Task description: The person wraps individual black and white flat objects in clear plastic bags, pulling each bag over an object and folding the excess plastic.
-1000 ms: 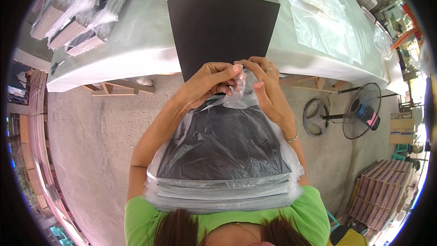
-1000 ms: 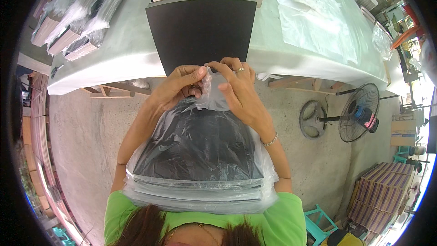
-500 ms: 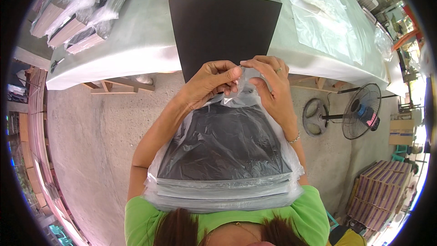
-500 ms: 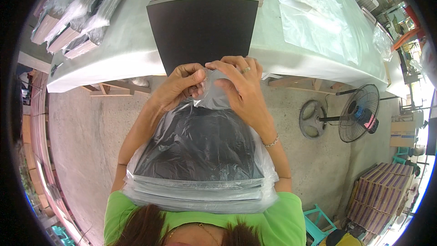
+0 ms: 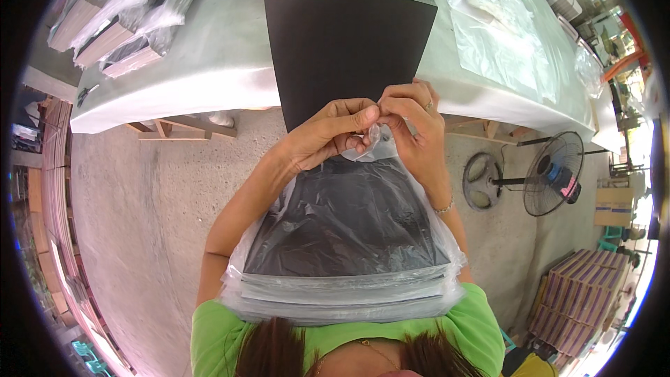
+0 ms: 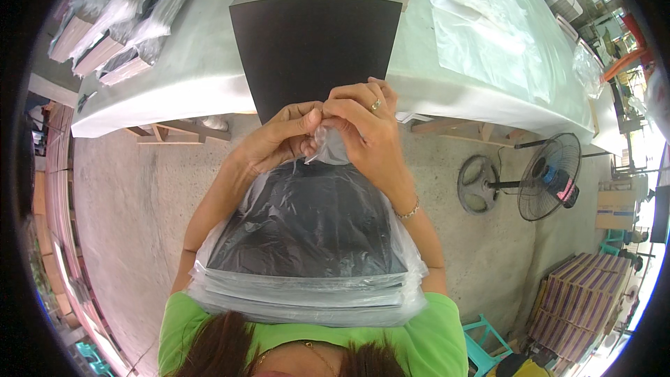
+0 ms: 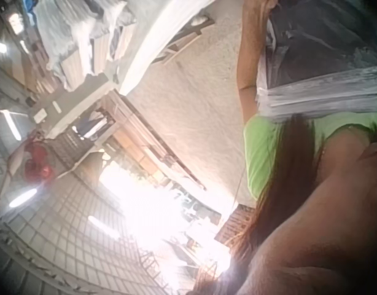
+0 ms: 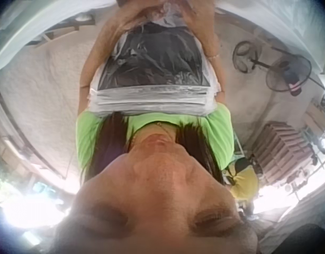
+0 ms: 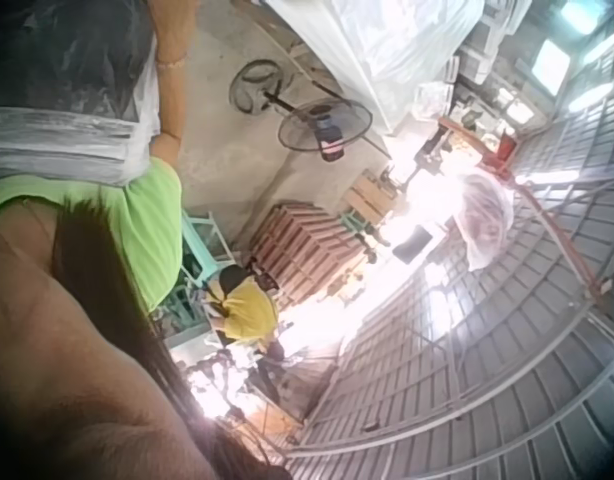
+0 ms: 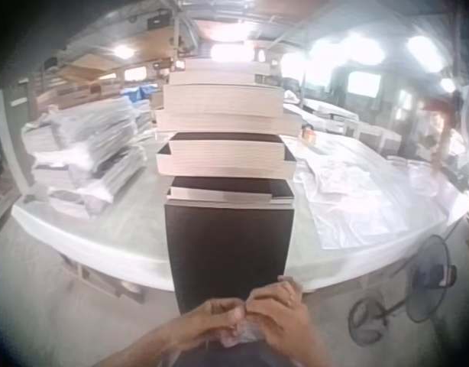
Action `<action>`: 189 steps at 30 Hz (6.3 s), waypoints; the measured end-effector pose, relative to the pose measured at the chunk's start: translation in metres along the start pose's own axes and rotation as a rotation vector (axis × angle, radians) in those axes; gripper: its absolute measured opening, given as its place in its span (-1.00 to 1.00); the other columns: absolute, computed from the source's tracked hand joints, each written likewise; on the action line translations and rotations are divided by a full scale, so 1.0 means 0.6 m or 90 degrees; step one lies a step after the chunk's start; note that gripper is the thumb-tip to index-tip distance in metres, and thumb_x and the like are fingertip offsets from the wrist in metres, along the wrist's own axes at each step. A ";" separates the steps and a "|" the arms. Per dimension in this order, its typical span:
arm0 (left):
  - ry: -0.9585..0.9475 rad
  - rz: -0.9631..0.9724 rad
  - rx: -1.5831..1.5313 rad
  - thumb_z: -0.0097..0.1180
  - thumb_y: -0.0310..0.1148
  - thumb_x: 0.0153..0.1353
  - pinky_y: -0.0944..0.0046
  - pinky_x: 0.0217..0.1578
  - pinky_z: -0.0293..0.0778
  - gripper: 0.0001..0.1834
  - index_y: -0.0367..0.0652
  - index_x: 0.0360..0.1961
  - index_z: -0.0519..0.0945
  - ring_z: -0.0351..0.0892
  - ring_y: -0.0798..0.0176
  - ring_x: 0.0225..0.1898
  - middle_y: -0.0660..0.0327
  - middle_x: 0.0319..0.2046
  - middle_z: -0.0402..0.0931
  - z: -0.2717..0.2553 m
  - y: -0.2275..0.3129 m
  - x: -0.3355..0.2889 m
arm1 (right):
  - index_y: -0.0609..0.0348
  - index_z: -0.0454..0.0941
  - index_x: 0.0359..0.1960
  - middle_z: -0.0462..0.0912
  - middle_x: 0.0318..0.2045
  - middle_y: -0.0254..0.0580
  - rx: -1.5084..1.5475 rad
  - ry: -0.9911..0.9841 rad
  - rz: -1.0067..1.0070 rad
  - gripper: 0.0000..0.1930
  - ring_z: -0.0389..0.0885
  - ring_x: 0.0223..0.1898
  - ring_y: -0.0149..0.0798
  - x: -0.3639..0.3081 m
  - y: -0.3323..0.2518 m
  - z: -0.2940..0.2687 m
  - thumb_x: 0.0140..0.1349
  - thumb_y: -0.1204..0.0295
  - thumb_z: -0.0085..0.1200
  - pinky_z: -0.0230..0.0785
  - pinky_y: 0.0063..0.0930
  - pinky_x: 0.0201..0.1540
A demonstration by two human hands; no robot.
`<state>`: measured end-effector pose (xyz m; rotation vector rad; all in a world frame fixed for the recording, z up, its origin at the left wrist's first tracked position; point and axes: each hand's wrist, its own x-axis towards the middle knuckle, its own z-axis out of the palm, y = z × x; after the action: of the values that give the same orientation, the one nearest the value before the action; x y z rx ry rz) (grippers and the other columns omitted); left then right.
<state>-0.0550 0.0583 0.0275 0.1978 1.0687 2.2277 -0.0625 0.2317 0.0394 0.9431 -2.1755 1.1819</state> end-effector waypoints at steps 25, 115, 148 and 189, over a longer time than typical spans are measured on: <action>-0.024 -0.005 -0.028 0.01 -0.01 0.20 0.54 -0.49 0.43 -0.61 -0.17 -0.38 0.46 0.40 0.51 -0.48 0.30 -0.51 0.41 -0.015 -0.013 -0.007 | 0.18 0.46 -0.36 0.43 -0.28 -0.23 0.082 -0.100 0.025 -0.80 0.36 -0.25 -0.16 0.001 0.012 0.009 -0.07 0.66 0.08 0.23 -0.36 -0.20; 0.573 0.554 0.792 -0.12 -0.74 -0.13 0.34 -0.28 0.33 -0.55 -0.13 -0.19 0.53 0.34 0.27 -0.39 0.20 -0.38 0.34 -0.143 0.166 -0.003 | 0.18 0.55 -0.35 0.33 -0.49 -0.34 -0.046 0.239 0.221 -0.66 0.27 -0.47 -0.42 0.113 0.142 -0.047 -0.18 0.79 -0.08 0.19 -0.57 -0.36; 0.301 -0.063 0.238 0.07 -0.41 0.06 0.49 -0.18 0.34 -0.27 -0.10 0.27 0.07 0.35 0.40 -0.22 0.23 -0.23 0.27 -0.091 -0.028 -0.221 | 0.15 0.42 -0.12 0.45 -0.25 -0.38 0.614 -0.134 0.862 -0.70 0.44 -0.26 -0.47 -0.145 0.016 -0.082 0.08 0.46 0.11 0.29 -0.60 -0.10; 0.655 0.260 0.031 0.00 -0.41 0.19 0.49 -0.44 0.23 -0.69 -0.11 -0.01 0.44 0.27 0.53 -0.50 0.42 -0.55 0.32 -0.339 -0.193 -0.152 | 0.26 0.51 -0.24 0.58 -0.28 0.12 -0.555 0.100 0.467 -0.57 0.53 -0.15 0.10 0.032 0.471 -0.178 0.12 0.08 0.02 0.34 -0.16 -0.10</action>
<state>-0.0074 -0.0762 -0.1795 -0.8807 1.7026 2.7105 -0.2800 0.4262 -0.0404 -0.3245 -2.5743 0.3930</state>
